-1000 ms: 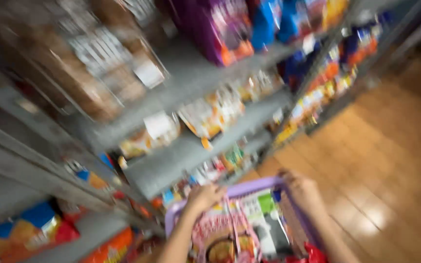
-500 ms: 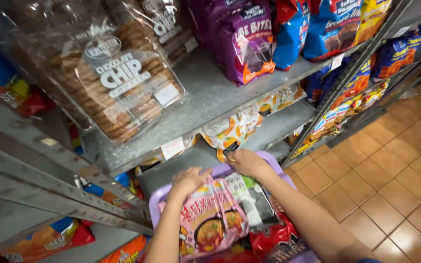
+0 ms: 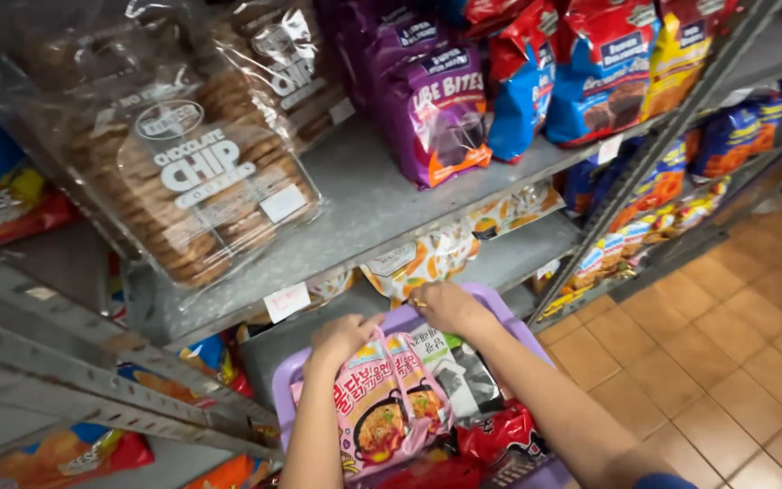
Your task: Picking up various snack bags, candy, and instant noodles from store shelves and placing them into a purple shopping basket.
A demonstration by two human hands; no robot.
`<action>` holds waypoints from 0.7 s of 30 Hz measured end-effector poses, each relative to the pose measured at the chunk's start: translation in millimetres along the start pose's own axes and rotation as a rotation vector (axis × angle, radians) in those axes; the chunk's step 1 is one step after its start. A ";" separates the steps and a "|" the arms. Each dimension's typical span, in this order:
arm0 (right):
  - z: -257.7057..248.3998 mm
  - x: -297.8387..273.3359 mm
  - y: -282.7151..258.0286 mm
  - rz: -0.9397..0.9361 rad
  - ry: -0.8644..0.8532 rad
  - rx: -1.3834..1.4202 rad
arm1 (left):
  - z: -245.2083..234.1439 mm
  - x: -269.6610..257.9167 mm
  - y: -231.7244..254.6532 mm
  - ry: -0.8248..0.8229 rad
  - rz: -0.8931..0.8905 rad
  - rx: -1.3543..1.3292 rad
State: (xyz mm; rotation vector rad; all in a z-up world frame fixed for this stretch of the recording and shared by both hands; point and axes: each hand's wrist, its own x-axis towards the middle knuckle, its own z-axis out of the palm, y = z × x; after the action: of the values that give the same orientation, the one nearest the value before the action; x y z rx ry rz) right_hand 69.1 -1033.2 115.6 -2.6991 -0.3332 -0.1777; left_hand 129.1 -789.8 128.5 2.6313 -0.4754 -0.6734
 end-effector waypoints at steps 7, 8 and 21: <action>-13.0 10.3 4.0 -0.080 0.019 0.118 | 14.4 26.5 -21.3 0.138 0.042 -0.034; -43.3 7.8 -14.9 -0.092 0.035 0.108 | 8.8 30.6 -21.2 0.159 0.050 -0.030; -216.8 -35.1 -102.0 0.030 0.362 0.297 | -31.9 -8.5 8.5 0.248 0.121 0.069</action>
State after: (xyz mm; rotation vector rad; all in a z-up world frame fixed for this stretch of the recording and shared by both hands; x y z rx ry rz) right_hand -7.1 -1040.2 345.3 -2.3195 -0.1916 -0.5527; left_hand 136.5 -784.9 161.4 2.6760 -0.5856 -0.2923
